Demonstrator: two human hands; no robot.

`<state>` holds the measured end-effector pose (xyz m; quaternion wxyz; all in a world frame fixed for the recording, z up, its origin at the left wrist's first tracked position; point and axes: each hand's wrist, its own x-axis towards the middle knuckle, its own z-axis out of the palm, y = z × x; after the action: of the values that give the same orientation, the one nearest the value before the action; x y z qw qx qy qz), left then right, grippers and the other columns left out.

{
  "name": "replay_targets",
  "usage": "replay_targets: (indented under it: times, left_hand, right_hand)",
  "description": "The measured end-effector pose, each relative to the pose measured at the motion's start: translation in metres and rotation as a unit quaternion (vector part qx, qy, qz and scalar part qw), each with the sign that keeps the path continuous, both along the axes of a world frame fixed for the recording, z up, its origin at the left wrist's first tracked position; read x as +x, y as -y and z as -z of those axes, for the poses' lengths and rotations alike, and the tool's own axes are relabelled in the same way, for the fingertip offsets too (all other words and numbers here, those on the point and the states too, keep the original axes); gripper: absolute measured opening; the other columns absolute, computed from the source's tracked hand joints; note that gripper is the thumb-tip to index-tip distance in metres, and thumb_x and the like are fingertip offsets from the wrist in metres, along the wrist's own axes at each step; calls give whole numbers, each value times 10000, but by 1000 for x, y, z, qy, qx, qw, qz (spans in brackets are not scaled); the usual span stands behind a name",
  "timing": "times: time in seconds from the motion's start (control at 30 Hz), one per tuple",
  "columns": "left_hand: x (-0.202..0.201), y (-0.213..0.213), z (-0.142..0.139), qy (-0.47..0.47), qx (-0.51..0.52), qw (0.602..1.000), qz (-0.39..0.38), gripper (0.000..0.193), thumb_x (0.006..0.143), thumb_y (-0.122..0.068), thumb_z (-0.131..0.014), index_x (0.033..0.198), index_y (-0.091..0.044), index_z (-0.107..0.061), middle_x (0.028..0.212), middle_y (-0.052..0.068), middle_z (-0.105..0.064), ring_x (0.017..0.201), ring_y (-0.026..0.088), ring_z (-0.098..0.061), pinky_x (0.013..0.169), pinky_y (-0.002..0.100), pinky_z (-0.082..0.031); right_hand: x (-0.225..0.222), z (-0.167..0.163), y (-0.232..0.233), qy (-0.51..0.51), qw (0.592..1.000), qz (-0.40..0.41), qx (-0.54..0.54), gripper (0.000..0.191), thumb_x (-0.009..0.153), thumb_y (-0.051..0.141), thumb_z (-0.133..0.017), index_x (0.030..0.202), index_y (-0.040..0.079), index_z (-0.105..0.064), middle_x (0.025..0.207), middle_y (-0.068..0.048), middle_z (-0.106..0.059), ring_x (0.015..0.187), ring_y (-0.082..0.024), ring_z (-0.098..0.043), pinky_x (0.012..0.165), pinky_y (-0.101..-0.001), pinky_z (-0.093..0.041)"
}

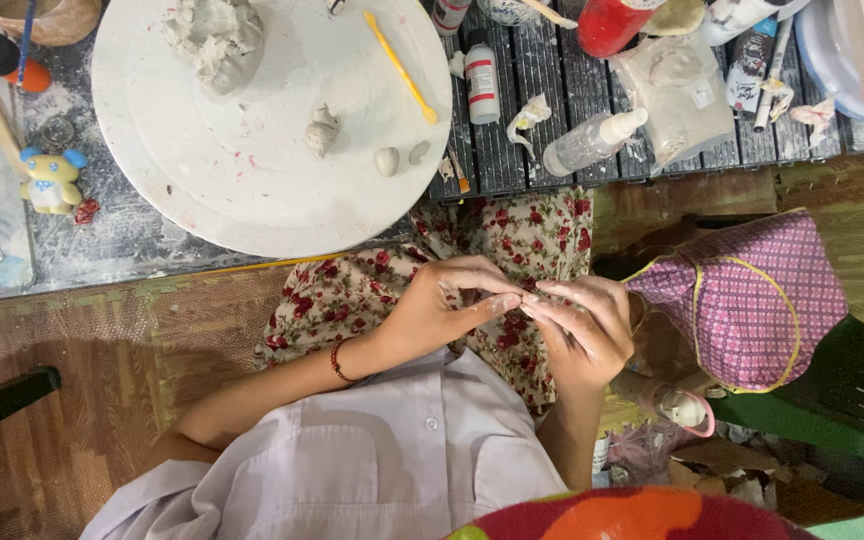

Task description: The person shapes small pieces of clay into round forms using their hands and a yellow sculpting tool. They repeatedly roll the clay between their palms and use the tool to smooth and refine the surface of each piece.

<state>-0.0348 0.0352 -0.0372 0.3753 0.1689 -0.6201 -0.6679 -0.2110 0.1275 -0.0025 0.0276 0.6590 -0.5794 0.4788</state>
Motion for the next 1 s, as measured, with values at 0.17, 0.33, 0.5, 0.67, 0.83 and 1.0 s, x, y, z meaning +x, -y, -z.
replay_targets:
  times: [0.17,0.33,0.5,0.67,0.83,1.0]
  left_hand:
    - [-1,2,2,2,1,1000,-22,129,943,-114,-774,1061,-62,-786,1004,52,-758,916,121,-700,836,269,-566]
    - [0,3,2,11,-10,999,-39,121,923,-125,-800,1027,-63,-792,979,47,-762,895,117,-694,820,267,-556]
    - [1,0,-2,-3,4,999,-42,118,927,-105,-786,1034,-57,-780,991,54,-740,887,123,-677,790,266,-543]
    - [5,2,-7,18,-53,997,-56,132,944,-104,-766,1072,-69,-776,1004,50,-744,904,123,-694,826,267,-559]
    - [4,1,-9,34,-42,998,-43,145,961,-118,-749,1095,-80,-788,1003,56,-754,899,128,-693,824,268,-557]
    - [2,-1,-5,11,25,1000,-6,171,979,-153,-739,1120,-69,-786,1021,50,-761,919,103,-687,835,256,-555]
  right_hand:
    - [3,-2,1,23,1000,-2,10,277,754,-1,-886,982,81,-753,1054,-48,-728,1027,-232,-654,899,-362,-539]
    - [6,-4,2,57,998,-4,34,267,778,-27,-860,1010,52,-752,1086,-67,-710,1029,-228,-652,893,-341,-537]
    - [9,-4,4,122,990,-34,55,246,788,-58,-830,1006,13,-737,1107,-103,-702,1024,-220,-653,874,-324,-547]
    - [10,-1,5,140,988,-38,49,238,803,-76,-819,1005,7,-723,1114,-113,-697,1031,-222,-663,879,-325,-563]
    - [8,1,4,129,991,-16,37,227,815,-73,-814,1004,18,-727,1104,-111,-699,1016,-225,-658,865,-322,-560]
    - [5,3,4,82,996,-18,8,198,830,6,-832,996,39,-729,1073,-97,-712,1021,-234,-657,870,-333,-565]
